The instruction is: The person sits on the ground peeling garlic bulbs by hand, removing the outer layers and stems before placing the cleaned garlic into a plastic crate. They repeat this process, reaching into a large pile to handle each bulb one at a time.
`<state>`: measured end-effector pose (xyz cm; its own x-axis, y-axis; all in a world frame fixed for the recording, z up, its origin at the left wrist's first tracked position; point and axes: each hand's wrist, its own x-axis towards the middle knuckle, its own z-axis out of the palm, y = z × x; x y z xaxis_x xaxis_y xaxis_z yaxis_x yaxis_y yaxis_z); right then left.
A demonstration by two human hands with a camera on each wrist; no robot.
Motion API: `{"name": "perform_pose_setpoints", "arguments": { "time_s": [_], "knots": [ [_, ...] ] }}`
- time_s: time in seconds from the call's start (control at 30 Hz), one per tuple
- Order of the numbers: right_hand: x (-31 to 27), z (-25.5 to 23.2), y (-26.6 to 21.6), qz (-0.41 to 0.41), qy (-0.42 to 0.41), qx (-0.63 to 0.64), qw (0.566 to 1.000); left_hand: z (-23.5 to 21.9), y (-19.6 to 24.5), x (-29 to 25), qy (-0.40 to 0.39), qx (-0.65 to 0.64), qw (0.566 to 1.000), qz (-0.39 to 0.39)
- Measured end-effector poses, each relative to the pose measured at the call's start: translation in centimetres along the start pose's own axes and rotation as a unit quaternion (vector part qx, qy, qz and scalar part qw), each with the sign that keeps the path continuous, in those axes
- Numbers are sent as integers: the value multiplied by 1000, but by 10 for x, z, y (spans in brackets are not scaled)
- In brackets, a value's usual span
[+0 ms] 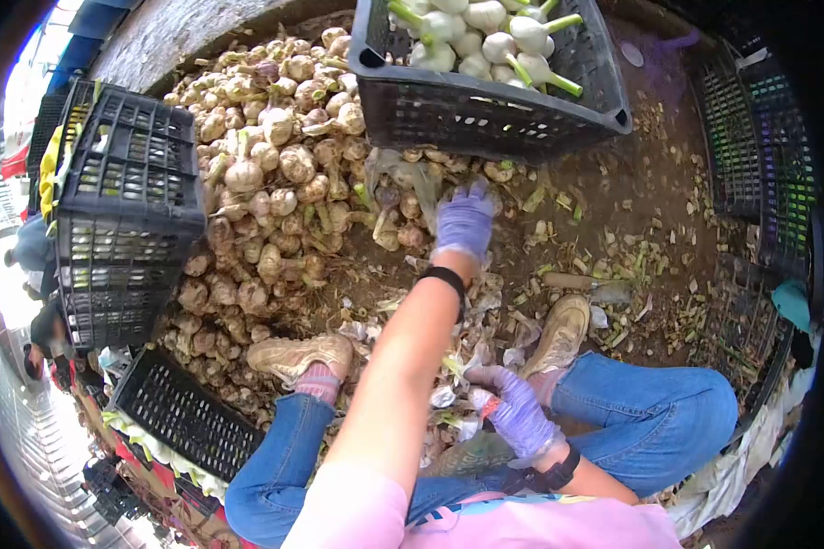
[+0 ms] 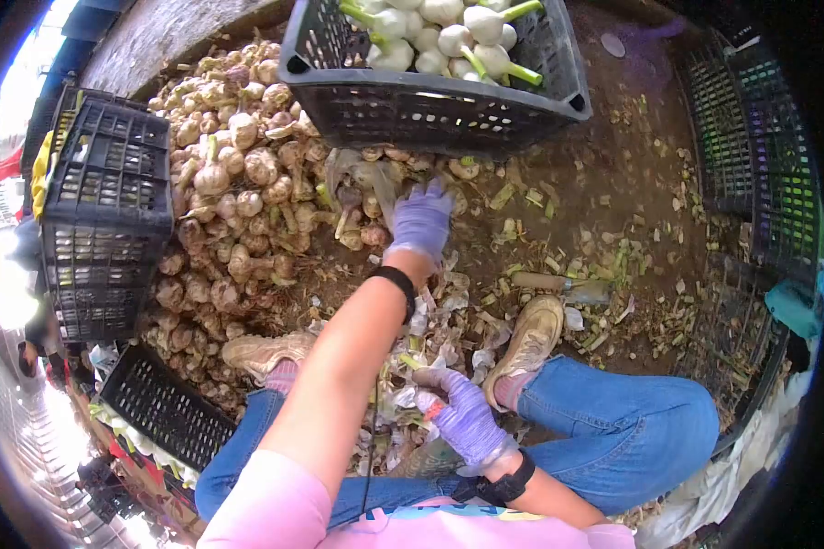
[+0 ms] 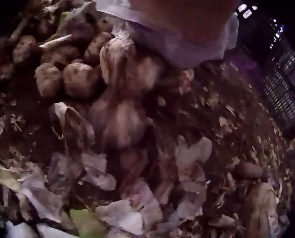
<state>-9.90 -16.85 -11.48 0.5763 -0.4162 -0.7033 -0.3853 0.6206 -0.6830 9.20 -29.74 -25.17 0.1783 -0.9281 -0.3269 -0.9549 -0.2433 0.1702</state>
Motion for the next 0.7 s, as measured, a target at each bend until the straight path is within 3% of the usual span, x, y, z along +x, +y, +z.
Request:
{"name": "perform_pose_setpoints", "arguments": {
  "time_s": [0.1, 0.17, 0.23, 0.3, 0.33, 0.37, 0.4, 0.43, 0.47, 0.5, 0.57, 0.63, 0.7],
  "knots": [
    [-2, -1, 11, 0, 15, 93, 996, -11, -40, -40, -72, -1, 997, 33],
    [-4, -1, 13, -46, 24, 65, 997, 17, -81, -84, 52, -30, 997, 40],
    [-9, -2, 13, -80, 0, 14, 997, 32, -122, -130, 53, -65, 994, -67],
    [-14, 0, 20, -89, -2, -53, 995, 41, -158, -168, 163, 4, 982, -91],
    [-16, 3, 21, -78, -8, -5, 997, 20, -147, -181, 224, -160, 948, -160],
    [-16, 3, 22, -99, -16, -30, 995, -4, -137, -193, 283, -317, 878, -223],
    [-15, 8, 25, -109, -17, 21, 994, -13, -140, -214, 278, -16, 946, -165],
    [-15, 12, 28, -119, -18, 71, 990, -25, -133, -229, 285, -13, 943, -170],
    [-15, 12, 29, -145, -29, 53, 988, -35, -124, -241, 254, -232, 919, -194],
    [-17, 16, 23, -152, -36, 48, 987, -50, -109, -253, 213, -441, 847, -205],
    [-26, 24, 13, -257, -16, -22, 966, -87, -72, -279, 152, -647, 724, -185],
    [-33, 36, 13, -302, -28, 11, 953, -129, -39, -301, 72, -545, 815, -184],
    [-38, 43, 9, -400, -48, -138, 905, -139, -15, -321, 37, -641, 748, -165]
  ]
}}
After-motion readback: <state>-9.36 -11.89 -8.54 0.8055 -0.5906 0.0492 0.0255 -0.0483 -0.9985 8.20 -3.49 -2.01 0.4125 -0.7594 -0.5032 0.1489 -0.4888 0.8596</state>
